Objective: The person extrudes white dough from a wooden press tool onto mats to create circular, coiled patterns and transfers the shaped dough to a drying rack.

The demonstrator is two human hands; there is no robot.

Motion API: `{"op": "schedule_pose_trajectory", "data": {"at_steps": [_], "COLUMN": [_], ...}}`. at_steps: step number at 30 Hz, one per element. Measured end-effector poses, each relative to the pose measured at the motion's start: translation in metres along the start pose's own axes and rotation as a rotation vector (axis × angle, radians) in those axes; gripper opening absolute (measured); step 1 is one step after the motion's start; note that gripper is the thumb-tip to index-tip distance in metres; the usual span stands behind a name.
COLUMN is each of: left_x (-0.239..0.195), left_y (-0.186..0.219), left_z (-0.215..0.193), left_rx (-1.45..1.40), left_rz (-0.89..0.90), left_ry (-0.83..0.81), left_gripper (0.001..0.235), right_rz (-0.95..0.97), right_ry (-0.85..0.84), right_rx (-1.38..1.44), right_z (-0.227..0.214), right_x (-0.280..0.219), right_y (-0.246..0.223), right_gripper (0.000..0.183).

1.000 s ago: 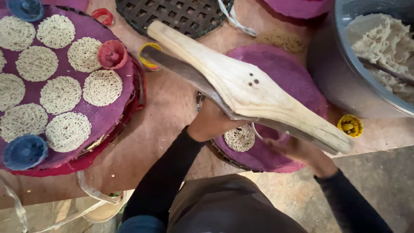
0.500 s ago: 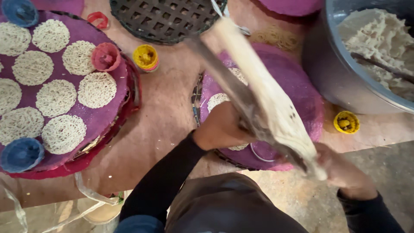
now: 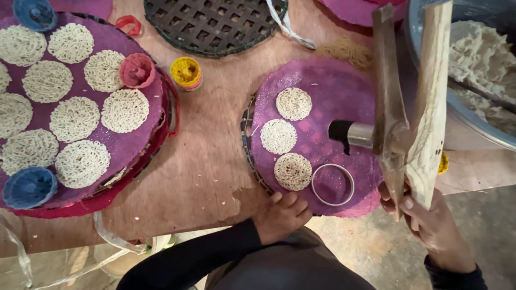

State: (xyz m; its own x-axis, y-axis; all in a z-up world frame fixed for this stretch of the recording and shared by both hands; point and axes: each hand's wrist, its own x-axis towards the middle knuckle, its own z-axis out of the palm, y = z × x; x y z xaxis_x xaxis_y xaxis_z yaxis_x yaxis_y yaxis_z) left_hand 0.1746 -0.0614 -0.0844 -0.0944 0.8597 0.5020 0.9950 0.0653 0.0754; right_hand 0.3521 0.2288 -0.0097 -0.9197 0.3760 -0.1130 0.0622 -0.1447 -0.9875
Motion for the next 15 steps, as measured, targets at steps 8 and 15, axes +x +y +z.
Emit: {"op": "schedule_pose_trajectory", "data": {"at_steps": [8,15], "left_x": [-0.009,-0.022], "left_y": [-0.015,-0.069], "left_z": [-0.011,-0.028], "left_rx": [-0.013,0.049], "left_rz": [0.038,0.067], "left_ry": [-0.077,-0.065], "left_gripper": [0.016,0.021], "right_rz": [0.057,0.152], "right_ry": [0.047,0.054], "right_rx": [-0.011,-0.117], "right_z": [0.01,0.004], "right_x": [0.008,0.009], "right_y": [0.003,0.017], "right_gripper": [0.044,0.043]}}
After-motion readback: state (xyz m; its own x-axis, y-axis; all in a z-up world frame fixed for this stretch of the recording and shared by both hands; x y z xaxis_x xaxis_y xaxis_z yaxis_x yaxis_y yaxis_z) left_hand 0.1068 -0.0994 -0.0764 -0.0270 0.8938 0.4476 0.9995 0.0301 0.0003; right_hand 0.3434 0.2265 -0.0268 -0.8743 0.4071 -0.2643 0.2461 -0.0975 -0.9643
